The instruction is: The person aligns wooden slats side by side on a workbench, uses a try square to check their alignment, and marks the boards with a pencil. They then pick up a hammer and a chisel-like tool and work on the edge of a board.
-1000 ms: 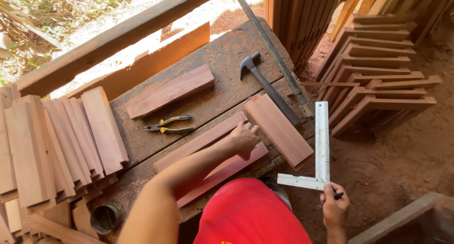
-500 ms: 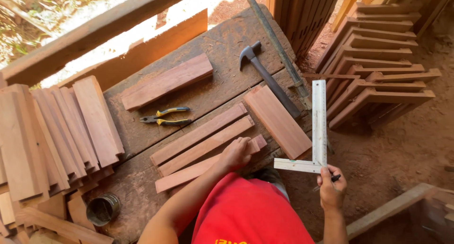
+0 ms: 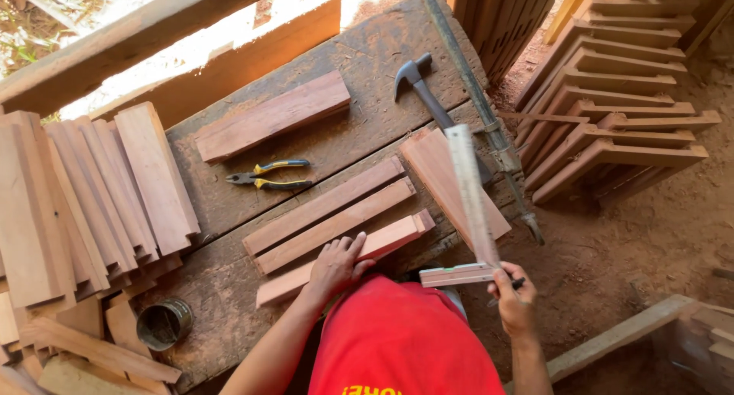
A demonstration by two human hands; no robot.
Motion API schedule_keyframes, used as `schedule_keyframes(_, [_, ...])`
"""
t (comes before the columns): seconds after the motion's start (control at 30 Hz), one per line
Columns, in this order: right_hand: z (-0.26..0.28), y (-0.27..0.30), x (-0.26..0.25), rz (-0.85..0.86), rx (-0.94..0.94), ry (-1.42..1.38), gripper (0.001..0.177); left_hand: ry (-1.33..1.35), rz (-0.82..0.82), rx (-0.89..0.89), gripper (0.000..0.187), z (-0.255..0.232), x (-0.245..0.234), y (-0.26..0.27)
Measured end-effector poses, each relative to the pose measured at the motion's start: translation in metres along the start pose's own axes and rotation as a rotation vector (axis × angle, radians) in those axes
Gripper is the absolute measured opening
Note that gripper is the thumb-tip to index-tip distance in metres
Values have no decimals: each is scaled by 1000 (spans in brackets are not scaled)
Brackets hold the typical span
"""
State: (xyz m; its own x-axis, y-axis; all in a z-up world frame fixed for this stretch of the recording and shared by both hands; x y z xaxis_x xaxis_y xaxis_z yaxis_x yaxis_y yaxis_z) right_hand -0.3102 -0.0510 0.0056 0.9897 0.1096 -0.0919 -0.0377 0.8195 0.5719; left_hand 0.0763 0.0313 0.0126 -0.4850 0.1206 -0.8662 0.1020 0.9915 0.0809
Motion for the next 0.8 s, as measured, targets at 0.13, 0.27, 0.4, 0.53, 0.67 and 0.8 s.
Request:
schedule_keyframes(0.13, [7,-13,39,96,-33,-16,19,160,70,-85,59,-1,4,-8])
schedule_keyframes(0.27, [14,-21,72,-85,-39,27,14,99,293,-3,57,2,35,-4])
schedule_keyframes(0.4, [-15,-38,89,11,27,70,17,-74,156,45,51,4,51,2])
schedule_keyframes(0.53, [-37,-49,100,43,62,73,17,-111,155,3,50,12,68,-1])
schedule_keyframes(0.67, [-52,-60,107,98,103,93,18,82,149,-14,51,-9,28,-13])
schedule_keyframes(0.8, [-60,-62,116,130,128,82,20,413,170,6,81,-42,8,-37])
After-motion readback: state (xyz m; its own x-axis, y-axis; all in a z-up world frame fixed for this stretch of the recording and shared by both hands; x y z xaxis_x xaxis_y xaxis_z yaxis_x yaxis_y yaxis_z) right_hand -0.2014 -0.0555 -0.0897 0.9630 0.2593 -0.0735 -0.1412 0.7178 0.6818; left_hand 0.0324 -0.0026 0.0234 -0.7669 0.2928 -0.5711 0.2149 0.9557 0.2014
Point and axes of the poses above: each hand's wrist, its own y-axis away from the middle knuckle, its own x-axis out of the palm, z = x × y, the point moved 5 cm from there along -y, towards the middle knuckle, and after that the axes turned 8 degrees about x, right-handed, at the moved point
